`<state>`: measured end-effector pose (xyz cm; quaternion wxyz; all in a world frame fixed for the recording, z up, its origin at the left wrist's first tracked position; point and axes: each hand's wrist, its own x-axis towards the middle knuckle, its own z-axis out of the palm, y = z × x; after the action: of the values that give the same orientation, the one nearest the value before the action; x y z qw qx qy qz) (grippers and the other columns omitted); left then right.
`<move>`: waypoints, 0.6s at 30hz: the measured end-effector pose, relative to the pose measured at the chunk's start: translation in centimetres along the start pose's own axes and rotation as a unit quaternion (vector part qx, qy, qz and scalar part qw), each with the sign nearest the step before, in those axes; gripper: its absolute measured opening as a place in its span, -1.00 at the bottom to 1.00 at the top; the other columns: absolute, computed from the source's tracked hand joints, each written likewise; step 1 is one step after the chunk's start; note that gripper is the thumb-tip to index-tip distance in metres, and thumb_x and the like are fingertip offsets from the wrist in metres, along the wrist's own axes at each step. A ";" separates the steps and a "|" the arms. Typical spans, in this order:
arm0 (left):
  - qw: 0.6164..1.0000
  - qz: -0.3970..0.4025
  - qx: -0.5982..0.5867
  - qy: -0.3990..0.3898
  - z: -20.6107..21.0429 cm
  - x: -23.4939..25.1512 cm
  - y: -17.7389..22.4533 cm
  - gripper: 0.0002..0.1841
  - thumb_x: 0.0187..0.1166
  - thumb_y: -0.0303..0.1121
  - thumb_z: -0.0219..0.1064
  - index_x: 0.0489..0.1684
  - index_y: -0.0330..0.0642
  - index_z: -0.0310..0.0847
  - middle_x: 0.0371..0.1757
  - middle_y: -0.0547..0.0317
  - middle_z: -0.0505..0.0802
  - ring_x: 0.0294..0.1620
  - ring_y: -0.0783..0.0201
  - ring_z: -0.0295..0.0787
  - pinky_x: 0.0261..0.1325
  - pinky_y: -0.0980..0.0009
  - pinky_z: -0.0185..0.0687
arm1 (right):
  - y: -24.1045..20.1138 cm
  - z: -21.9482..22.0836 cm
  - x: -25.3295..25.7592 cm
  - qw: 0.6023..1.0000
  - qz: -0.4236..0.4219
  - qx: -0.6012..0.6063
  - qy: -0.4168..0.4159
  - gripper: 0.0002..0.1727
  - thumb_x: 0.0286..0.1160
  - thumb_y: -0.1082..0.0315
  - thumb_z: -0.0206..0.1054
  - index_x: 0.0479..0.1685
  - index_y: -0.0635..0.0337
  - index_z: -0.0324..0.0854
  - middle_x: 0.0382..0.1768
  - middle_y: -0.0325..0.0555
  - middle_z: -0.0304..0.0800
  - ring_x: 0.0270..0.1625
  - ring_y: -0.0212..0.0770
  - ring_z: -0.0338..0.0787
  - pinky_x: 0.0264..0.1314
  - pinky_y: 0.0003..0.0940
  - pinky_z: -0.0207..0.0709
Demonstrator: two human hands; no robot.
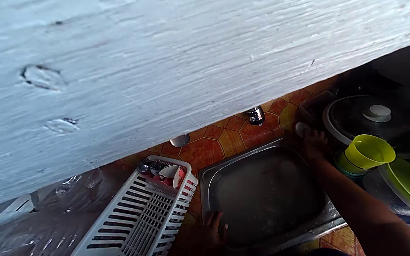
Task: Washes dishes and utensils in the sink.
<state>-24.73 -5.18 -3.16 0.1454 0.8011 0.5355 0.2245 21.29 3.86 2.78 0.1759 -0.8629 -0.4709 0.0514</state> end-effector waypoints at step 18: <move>0.992 0.036 0.091 0.083 2.9 -1.4 -0.5 -0.61 0.44 -0.12 0.24 -0.13 -0.22 0.89 0.07 0.00 0.92 0.47 -0.16 0.66 0.55 0.04 0.51 | -3.0 6.1 -4.8 0.936 -0.041 -0.114 -0.330 -0.65 0.63 0.41 0.23 0.28 0.44 0.61 0.40 0.38 0.63 0.51 0.33 0.60 0.42 0.24 0.53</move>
<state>-24.08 -6.29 -6.18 0.0186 0.8082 0.5349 0.2459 14.71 2.87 -2.26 -0.0874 -0.7917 -0.5401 0.2718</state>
